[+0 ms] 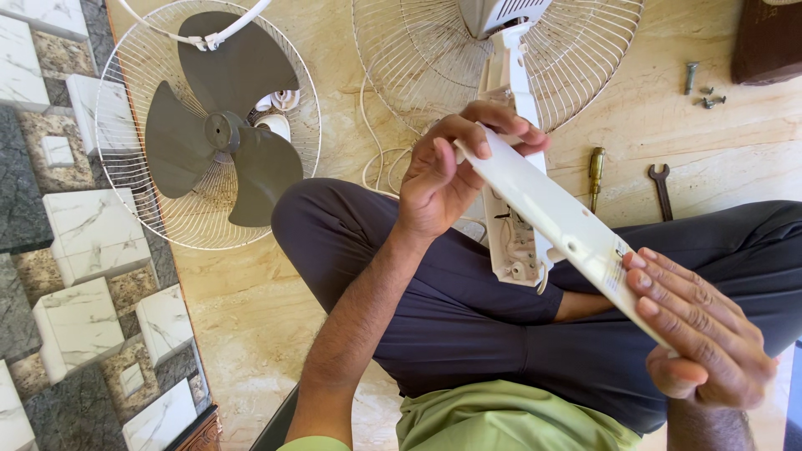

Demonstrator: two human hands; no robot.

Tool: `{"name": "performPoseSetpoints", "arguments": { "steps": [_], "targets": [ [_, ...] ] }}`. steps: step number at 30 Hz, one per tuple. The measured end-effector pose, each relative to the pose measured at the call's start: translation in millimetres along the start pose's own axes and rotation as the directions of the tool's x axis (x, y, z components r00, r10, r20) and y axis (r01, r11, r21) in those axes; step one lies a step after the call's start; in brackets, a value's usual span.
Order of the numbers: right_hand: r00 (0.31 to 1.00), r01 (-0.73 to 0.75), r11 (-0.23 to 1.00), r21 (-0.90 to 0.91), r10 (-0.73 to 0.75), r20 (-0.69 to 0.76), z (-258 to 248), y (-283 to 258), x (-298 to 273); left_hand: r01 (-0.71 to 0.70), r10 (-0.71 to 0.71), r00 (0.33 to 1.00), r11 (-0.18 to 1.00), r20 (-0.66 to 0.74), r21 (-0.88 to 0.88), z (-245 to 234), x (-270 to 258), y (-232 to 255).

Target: The person sits on the floor and reassembles the base of an electric fan. They align the back cover with the base housing, then use a screwdriver to fasten multiple screws into the cover, securing it to the fan base.

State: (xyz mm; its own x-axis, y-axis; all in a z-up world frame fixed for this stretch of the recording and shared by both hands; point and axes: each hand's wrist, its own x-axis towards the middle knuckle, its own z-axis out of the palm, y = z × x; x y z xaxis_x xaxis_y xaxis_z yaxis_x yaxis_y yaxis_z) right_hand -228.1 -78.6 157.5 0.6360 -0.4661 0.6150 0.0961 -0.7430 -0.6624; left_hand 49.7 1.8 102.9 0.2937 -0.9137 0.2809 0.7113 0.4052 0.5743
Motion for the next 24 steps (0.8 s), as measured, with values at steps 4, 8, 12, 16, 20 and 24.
{"name": "performPoseSetpoints", "arguments": {
  "steps": [4,8,12,16,20,24],
  "targets": [
    [0.994,-0.104,0.994,0.012,0.105,-0.042,-2,3,-5,-0.014,0.021,0.997,0.996,-0.077,0.089,-8,-3,-9],
    [0.962,-0.230,0.964,0.137,0.246,-0.118,0,3,-16,0.019,-0.008,0.995,0.994,-0.104,0.105,-15,-6,-15],
    [0.951,-0.245,0.936,0.252,0.283,-0.126,-6,13,-27,0.035,-0.020,0.991,0.993,-0.132,0.110,-16,-7,-18],
    [0.951,-0.246,0.933,0.264,0.285,-0.122,-14,23,-34,0.028,-0.017,0.991,0.996,-0.134,0.081,-15,-7,-18],
    [0.956,-0.238,0.933,0.269,0.274,-0.108,-17,32,-40,0.009,0.000,0.993,0.997,-0.117,0.075,-15,-8,-16],
    [0.953,-0.274,0.929,0.247,0.296,-0.058,-22,35,-42,-0.004,0.013,0.993,0.997,-0.115,0.076,-14,-7,-14]
  ]
}}
